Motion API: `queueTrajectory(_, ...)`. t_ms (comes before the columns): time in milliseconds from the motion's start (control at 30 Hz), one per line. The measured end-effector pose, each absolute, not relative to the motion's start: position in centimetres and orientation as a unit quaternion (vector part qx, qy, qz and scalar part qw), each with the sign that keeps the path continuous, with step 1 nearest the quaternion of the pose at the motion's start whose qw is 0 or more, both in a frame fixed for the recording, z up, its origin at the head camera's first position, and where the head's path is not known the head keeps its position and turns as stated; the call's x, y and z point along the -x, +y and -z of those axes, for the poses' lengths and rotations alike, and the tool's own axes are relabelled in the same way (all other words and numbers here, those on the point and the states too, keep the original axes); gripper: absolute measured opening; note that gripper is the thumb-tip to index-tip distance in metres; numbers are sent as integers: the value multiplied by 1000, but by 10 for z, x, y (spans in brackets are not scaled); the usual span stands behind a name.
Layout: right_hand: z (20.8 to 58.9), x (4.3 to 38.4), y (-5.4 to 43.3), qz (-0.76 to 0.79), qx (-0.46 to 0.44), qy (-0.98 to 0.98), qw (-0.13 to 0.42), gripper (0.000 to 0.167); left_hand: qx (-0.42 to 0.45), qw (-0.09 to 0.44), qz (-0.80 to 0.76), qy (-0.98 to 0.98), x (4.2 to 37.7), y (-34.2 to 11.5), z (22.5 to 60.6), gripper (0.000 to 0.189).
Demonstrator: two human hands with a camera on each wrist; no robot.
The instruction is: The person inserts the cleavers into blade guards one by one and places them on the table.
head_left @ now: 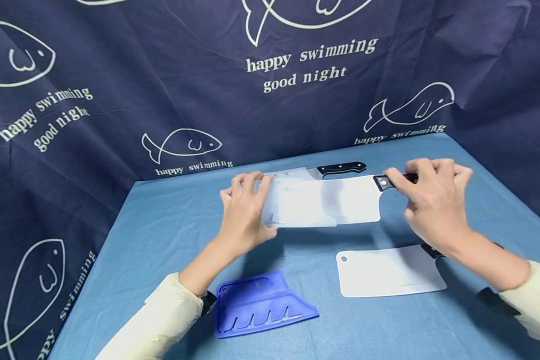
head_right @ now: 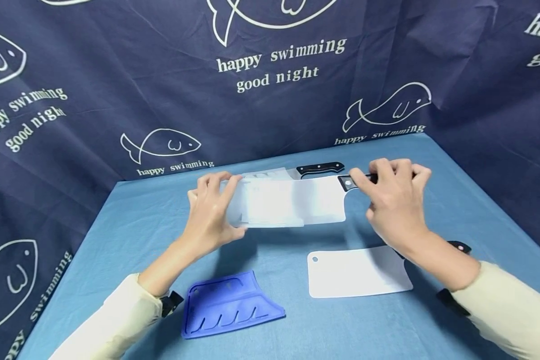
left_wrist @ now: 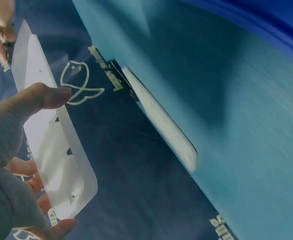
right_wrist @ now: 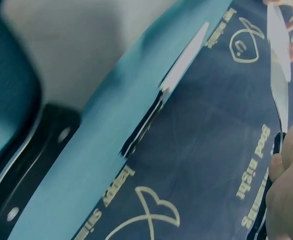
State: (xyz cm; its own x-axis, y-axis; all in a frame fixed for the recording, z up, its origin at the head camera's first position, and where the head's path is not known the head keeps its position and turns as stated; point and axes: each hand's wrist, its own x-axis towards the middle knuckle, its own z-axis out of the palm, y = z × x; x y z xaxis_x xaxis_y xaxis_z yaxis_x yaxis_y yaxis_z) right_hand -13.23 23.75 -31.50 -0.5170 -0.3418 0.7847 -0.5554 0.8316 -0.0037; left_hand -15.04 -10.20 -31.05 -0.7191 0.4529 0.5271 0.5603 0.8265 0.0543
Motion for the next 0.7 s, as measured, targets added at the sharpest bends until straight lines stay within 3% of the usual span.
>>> queueTrajectory(333, 323, 141, 193, -111, -249, -868, 415, 58, 265, 227, 137, -927, 144, -70, 316, 95)
queueTrajectory(700, 323, 142, 197, -104, -256, -888, 367, 61, 253, 185, 134, -940, 143, -74, 318, 98)
